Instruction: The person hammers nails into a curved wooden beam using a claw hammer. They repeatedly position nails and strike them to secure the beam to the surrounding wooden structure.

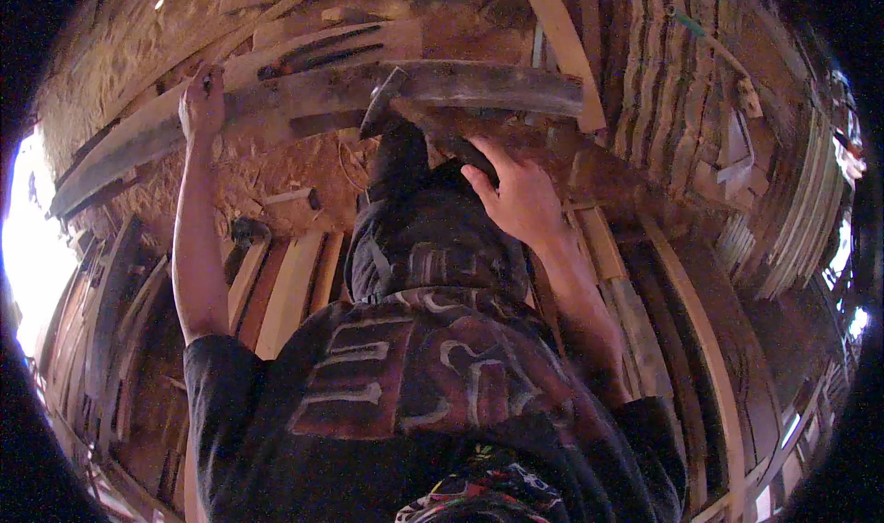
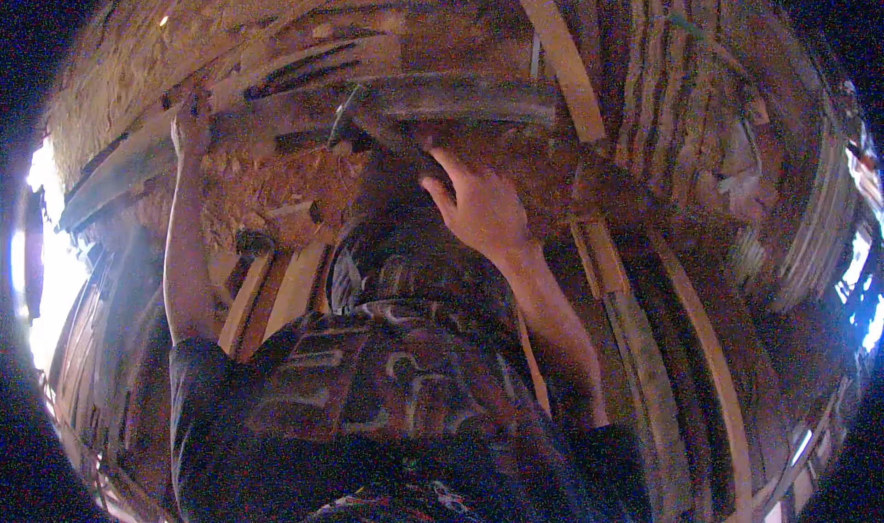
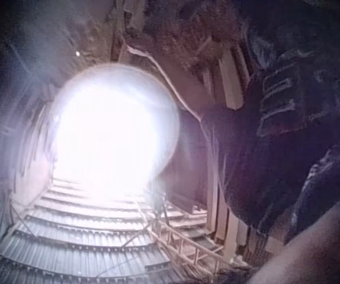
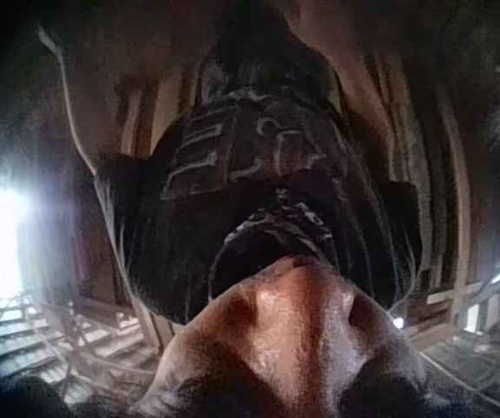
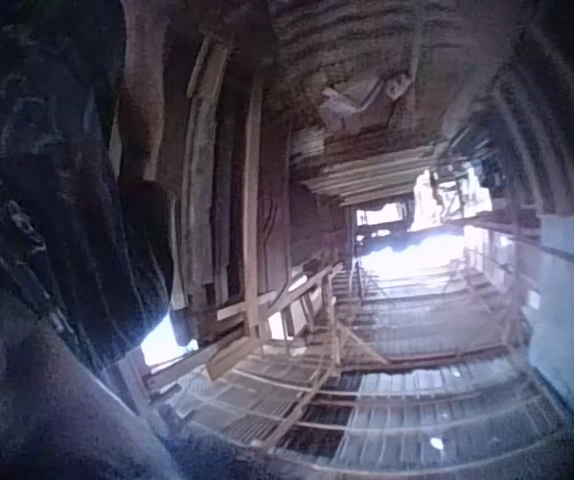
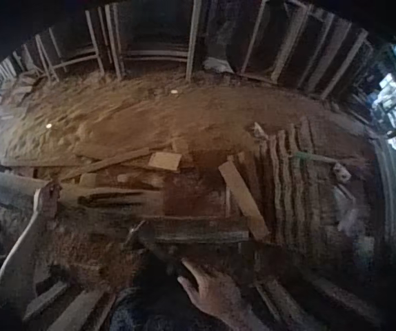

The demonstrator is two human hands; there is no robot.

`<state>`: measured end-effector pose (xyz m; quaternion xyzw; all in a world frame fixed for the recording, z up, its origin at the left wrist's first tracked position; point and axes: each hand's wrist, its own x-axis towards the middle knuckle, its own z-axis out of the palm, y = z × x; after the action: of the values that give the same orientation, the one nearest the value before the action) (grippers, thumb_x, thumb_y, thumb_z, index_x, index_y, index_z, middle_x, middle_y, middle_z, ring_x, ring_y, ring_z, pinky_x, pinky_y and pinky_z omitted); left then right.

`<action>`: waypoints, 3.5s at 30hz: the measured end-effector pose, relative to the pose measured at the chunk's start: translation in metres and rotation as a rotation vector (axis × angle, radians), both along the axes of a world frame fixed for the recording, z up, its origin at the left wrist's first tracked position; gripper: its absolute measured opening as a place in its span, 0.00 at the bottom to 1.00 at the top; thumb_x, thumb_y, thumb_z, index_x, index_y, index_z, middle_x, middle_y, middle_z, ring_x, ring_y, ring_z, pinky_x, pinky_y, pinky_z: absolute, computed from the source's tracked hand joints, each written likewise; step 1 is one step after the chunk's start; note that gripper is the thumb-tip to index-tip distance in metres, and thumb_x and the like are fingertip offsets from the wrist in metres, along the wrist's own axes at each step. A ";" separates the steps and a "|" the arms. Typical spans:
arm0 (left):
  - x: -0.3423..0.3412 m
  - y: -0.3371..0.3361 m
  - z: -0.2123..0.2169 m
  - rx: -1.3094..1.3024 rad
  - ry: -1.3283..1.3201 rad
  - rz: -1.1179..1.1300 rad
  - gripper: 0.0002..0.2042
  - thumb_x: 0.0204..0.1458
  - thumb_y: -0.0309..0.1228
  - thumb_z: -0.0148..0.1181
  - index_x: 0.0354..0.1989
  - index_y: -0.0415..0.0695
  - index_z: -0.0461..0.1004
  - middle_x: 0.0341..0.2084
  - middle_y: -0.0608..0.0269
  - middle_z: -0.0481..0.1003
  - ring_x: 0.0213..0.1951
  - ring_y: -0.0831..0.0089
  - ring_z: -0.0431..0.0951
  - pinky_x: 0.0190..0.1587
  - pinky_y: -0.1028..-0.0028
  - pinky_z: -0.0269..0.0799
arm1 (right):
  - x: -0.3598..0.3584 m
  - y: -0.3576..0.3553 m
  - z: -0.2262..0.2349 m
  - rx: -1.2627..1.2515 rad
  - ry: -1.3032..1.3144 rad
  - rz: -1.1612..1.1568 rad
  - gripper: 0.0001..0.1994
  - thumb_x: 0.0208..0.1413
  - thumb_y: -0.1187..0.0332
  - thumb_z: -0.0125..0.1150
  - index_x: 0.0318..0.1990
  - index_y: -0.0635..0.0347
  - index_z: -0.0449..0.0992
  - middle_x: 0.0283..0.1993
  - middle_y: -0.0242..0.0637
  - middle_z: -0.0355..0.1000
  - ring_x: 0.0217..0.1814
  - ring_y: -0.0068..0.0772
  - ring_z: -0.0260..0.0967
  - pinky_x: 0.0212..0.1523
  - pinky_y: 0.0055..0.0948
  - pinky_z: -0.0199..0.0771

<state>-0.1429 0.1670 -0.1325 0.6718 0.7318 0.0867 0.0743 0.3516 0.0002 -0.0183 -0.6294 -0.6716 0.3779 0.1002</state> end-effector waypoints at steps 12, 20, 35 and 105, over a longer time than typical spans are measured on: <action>0.046 0.011 0.037 -0.190 0.028 0.135 0.17 0.55 0.45 0.57 0.47 0.48 0.78 0.40 0.51 0.80 0.43 0.51 0.80 0.46 0.58 0.74 | 0.047 -0.056 -0.022 -0.011 0.082 -0.167 0.21 0.61 0.59 0.61 0.55 0.63 0.73 0.49 0.50 0.76 0.51 0.57 0.74 0.53 0.41 0.72; 0.157 0.022 0.072 -0.319 -0.034 -0.166 0.18 0.52 0.41 0.61 0.51 0.52 0.79 0.41 0.50 0.80 0.44 0.52 0.81 0.47 0.58 0.76 | 0.049 -0.053 -0.020 -0.136 0.211 -0.351 0.23 0.59 0.56 0.62 0.54 0.64 0.73 0.49 0.52 0.76 0.51 0.51 0.75 0.53 0.42 0.72; 0.250 -0.001 0.038 -0.316 -0.047 -0.329 0.14 0.50 0.34 0.60 0.44 0.45 0.79 0.32 0.52 0.80 0.38 0.53 0.83 0.36 0.55 0.80 | 0.131 -0.036 -0.048 -0.087 0.267 -1.052 0.29 0.63 0.50 0.58 0.59 0.70 0.70 0.48 0.41 0.74 0.42 0.28 0.70 0.38 0.29 0.70; 0.180 -0.059 0.071 0.309 -0.177 -0.029 0.09 0.49 0.36 0.67 0.36 0.47 0.80 0.29 0.59 0.77 0.28 0.58 0.79 0.30 0.64 0.75 | 0.035 0.063 0.053 -1.252 0.989 -0.757 0.16 0.50 0.84 0.43 0.44 0.54 0.65 0.67 0.60 0.59 0.70 0.63 0.58 0.66 0.61 0.64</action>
<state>0.0369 0.1081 -0.0611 0.6753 0.6908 0.2558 0.0354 0.3862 0.0634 0.0351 -0.5133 0.0328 0.8470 0.1347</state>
